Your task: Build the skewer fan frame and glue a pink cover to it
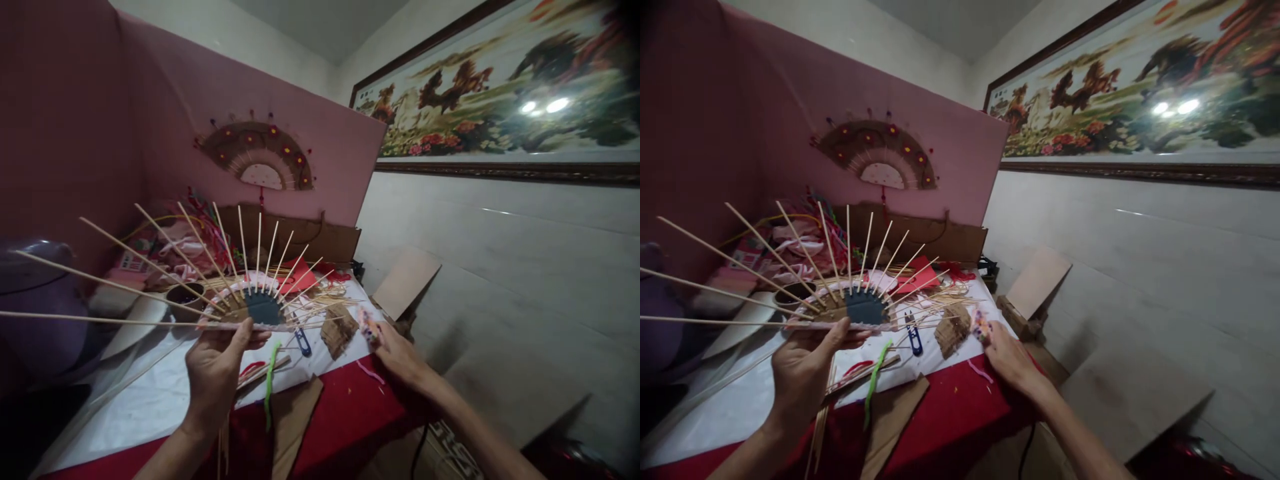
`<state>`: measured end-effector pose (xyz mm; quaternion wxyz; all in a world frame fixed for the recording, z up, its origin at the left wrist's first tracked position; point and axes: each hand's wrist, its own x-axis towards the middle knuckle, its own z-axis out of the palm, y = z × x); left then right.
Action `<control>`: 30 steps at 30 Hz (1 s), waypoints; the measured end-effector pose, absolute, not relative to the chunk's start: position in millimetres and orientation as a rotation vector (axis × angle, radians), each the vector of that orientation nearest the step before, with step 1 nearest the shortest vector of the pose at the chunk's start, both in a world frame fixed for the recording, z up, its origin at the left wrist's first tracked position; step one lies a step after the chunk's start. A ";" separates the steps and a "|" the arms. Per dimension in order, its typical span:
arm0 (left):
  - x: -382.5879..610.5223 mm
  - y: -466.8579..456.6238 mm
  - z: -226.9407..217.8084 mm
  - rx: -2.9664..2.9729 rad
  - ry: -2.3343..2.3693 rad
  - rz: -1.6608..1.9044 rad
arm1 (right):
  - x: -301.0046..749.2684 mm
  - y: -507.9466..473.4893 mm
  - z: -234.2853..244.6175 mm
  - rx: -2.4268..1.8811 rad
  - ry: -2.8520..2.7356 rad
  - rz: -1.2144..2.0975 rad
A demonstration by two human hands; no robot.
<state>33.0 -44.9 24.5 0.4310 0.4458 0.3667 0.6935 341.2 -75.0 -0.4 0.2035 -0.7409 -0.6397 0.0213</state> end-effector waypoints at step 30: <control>50.5 -35.2 37.8 0.959 0.671 1.512 | 132.8 -40.6 32.8 -0.479 -0.839 1.542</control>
